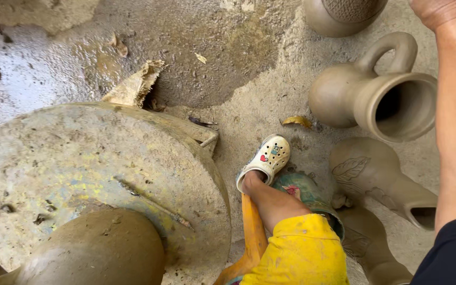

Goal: The person uses a wooden tool to refine the surface and carve decorative lines into a large clay pitcher on a manual pottery wheel, then places the tool into a container and selects other wooden tools from the same container.

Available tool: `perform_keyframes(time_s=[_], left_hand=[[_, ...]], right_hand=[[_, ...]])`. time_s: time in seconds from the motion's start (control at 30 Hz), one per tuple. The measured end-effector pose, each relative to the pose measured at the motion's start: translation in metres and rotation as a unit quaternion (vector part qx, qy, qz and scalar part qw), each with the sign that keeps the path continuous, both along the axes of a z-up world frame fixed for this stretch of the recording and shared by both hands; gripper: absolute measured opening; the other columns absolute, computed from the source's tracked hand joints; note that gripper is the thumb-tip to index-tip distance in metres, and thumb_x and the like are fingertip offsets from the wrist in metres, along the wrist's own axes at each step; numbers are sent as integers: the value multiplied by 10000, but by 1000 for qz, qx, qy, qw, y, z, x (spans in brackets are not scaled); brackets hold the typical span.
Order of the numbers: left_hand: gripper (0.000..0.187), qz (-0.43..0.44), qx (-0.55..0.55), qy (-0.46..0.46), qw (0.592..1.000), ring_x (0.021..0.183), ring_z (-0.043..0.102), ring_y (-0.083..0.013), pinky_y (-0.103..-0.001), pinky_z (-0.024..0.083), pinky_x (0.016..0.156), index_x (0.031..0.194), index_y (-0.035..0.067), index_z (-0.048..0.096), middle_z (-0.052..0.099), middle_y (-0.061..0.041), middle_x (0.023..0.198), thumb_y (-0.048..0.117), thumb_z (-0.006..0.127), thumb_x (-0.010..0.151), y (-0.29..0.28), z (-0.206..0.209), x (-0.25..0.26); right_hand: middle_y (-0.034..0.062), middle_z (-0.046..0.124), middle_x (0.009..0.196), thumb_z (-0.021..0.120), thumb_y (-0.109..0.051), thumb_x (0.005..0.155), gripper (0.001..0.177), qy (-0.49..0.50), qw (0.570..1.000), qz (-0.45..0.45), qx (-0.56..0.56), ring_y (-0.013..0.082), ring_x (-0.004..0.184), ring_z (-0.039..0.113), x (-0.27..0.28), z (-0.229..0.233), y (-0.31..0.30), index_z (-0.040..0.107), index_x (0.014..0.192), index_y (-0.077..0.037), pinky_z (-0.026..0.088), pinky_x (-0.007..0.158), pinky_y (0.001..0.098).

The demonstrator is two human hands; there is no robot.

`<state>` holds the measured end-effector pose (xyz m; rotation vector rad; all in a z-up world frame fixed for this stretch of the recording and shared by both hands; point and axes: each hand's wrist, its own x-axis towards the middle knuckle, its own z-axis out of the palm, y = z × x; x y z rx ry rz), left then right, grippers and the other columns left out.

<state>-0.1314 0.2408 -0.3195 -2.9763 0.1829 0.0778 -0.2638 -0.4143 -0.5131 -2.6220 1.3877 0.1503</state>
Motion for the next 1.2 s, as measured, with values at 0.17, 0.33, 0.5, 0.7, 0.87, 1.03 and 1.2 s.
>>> perform_keyframes(time_s=[0.17, 0.33, 0.5, 0.7, 0.87, 1.03, 1.2], left_hand=[[926, -4, -35, 4, 999, 1570, 160, -444, -596, 116, 1250, 1584, 16, 348, 265, -280, 1670, 609, 576, 911, -10, -7, 10], [919, 21, -59, -50, 997, 1566, 160, -440, -592, 108, 1248, 1580, 20, 352, 266, -274, 1669, 597, 584, 903, 49, 42, 13], [912, 19, -112, -78, 990, 1561, 160, -437, -589, 101, 1246, 1576, 24, 356, 268, -268, 1667, 585, 592, 896, 61, 46, 32], [904, -11, -154, -88, 984, 1555, 160, -432, -585, 92, 1243, 1570, 29, 362, 269, -261, 1666, 571, 602, 888, 74, 49, 35], [888, -22, -188, -77, 979, 1568, 118, -430, -599, 59, 1247, 1581, 43, 359, 207, -253, 1684, 597, 580, 923, 91, 45, 31], [698, -71, -229, -40, 970, 1497, 292, -414, -575, 215, 1196, 1479, 75, 474, 370, -266, 1592, 517, 632, 963, 114, 60, 36], [615, -59, -240, -4, 969, 1431, 431, -327, -503, 319, 1158, 1428, 93, 558, 531, -164, 1493, 509, 614, 978, 133, 81, 85]], right_hand=[[151, 743, 1002, 580, -200, 1038, 221, 52, 998, 11, 22, 330, 1026, 679, -14, 14, -6, 725, 1030, -34, 498, 1000, 463], [150, 741, 1029, 606, -205, 1003, 209, -40, 994, 103, 13, 322, 1010, 689, 83, 83, 25, 729, 1055, -45, 521, 965, 444], [150, 740, 1055, 633, -210, 968, 215, -238, 928, 279, 62, 314, 995, 700, 148, 231, 99, 733, 1080, -55, 545, 930, 424], [155, 744, 1040, 691, -233, 896, 254, -147, 846, 452, 241, 317, 954, 706, 180, 294, 290, 737, 1085, -70, 556, 876, 429], [183, 718, 1008, 746, -176, 832, 225, -74, 905, 362, 209, 332, 983, 700, 170, 270, 374, 750, 1037, -84, 556, 905, 430], [199, 693, 1047, 723, -55, 857, 215, -220, 922, 313, 61, 390, 1012, 660, 143, 239, 400, 729, 1071, -48, 542, 863, 471], [171, 715, 1046, 586, 66, 895, 316, -331, 906, 235, 118, 294, 889, 711, 120, 218, 397, 704, 1178, -11, 565, 829, 419]])
